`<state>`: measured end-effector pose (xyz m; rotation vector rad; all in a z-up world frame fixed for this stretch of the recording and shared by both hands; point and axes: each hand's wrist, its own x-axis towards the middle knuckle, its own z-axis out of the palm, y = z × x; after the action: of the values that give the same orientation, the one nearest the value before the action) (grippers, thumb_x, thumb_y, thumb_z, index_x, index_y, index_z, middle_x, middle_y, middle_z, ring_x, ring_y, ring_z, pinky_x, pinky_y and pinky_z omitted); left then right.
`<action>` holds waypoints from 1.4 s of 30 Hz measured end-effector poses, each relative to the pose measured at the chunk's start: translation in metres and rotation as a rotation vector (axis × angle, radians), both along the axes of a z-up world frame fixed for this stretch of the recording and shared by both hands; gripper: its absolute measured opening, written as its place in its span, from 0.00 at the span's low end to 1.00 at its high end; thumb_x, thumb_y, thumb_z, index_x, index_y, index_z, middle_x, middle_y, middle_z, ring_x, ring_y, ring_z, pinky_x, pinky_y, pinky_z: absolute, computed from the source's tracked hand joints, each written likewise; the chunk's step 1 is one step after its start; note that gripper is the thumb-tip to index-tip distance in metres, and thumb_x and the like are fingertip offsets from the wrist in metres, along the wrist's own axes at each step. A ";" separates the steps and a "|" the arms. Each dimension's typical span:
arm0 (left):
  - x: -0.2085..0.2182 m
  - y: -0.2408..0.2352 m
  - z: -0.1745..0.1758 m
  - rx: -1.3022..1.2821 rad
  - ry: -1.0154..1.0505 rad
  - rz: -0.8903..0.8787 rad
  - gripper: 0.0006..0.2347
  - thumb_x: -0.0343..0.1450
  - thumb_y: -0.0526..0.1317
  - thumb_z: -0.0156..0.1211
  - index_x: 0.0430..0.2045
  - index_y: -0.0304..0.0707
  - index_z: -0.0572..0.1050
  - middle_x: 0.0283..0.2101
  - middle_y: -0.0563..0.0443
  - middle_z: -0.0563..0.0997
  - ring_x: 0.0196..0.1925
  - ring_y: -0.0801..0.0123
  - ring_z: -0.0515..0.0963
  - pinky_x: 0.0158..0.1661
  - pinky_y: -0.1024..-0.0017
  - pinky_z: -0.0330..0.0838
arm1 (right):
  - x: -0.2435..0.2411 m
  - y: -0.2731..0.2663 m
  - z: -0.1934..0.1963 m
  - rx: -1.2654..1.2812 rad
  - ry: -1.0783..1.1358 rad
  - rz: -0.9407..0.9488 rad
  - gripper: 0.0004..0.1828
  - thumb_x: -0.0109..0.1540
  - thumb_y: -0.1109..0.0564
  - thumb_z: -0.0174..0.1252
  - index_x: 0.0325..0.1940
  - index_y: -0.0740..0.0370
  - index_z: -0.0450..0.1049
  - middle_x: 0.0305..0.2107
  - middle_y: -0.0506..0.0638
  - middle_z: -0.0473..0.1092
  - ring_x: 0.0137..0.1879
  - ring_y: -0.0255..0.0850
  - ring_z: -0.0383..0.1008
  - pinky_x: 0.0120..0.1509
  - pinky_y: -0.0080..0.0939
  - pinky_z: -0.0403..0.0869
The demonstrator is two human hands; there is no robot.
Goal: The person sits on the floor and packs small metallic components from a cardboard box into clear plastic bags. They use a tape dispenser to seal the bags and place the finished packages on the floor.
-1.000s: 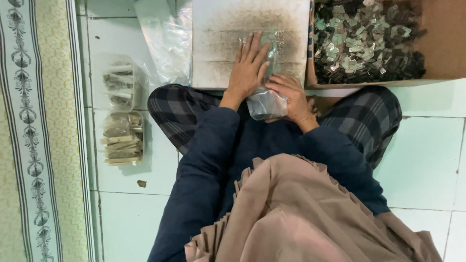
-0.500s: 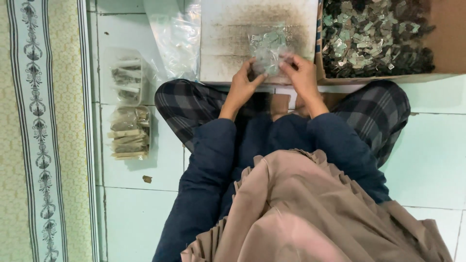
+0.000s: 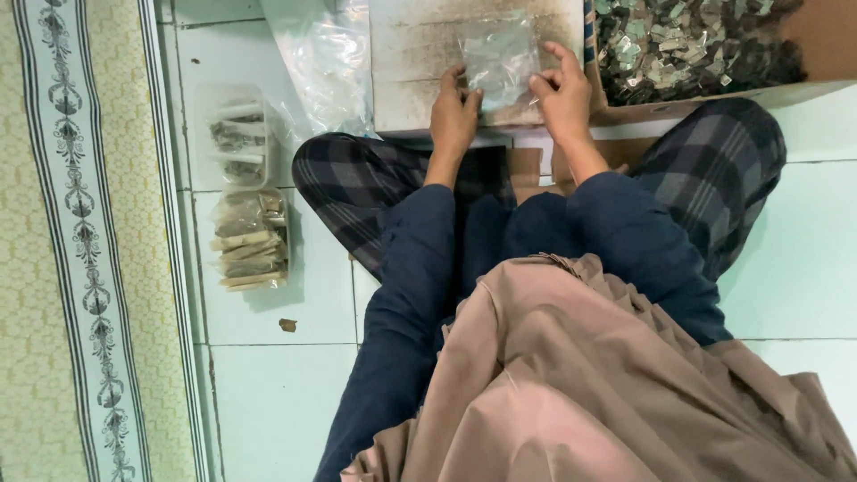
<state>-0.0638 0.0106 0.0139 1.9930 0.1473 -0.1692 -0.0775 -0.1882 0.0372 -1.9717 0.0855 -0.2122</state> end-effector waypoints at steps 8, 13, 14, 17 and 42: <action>0.005 0.008 -0.004 -0.136 0.005 0.054 0.24 0.74 0.43 0.56 0.66 0.45 0.63 0.38 0.52 0.86 0.42 0.63 0.84 0.46 0.66 0.75 | 0.001 -0.008 -0.009 -0.040 0.103 0.019 0.32 0.70 0.59 0.56 0.78 0.52 0.57 0.34 0.43 0.80 0.43 0.36 0.76 0.54 0.43 0.72; 0.006 0.010 -0.007 -0.280 0.012 0.033 0.26 0.73 0.42 0.60 0.68 0.44 0.61 0.51 0.45 0.81 0.52 0.62 0.81 0.53 0.64 0.74 | 0.002 -0.020 -0.020 0.043 0.111 0.095 0.37 0.70 0.64 0.58 0.81 0.50 0.52 0.36 0.47 0.75 0.46 0.40 0.73 0.55 0.43 0.71; 0.007 0.010 -0.006 -0.303 0.017 0.038 0.26 0.73 0.41 0.60 0.69 0.42 0.61 0.61 0.39 0.78 0.64 0.57 0.79 0.61 0.60 0.72 | 0.001 -0.022 -0.018 0.054 0.127 0.120 0.38 0.70 0.65 0.57 0.81 0.48 0.51 0.37 0.49 0.74 0.48 0.41 0.73 0.57 0.45 0.71; 0.010 0.009 -0.012 -0.223 0.021 0.044 0.24 0.73 0.40 0.60 0.66 0.47 0.64 0.55 0.50 0.81 0.44 0.68 0.82 0.48 0.68 0.76 | -0.005 -0.016 -0.006 0.071 0.136 0.126 0.39 0.69 0.67 0.56 0.82 0.49 0.51 0.32 0.47 0.73 0.42 0.38 0.70 0.52 0.40 0.70; -0.032 0.002 0.019 0.114 -0.311 -0.020 0.25 0.73 0.32 0.48 0.68 0.50 0.62 0.43 0.51 0.78 0.41 0.58 0.80 0.38 0.62 0.73 | -0.023 -0.015 0.020 -0.387 0.075 0.183 0.36 0.66 0.55 0.60 0.78 0.40 0.59 0.35 0.38 0.71 0.55 0.48 0.64 0.70 0.57 0.51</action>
<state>-0.0955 0.0122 0.0326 2.1074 -0.0643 0.1396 -0.1002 -0.2028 0.0570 -2.3574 -0.0954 -0.0354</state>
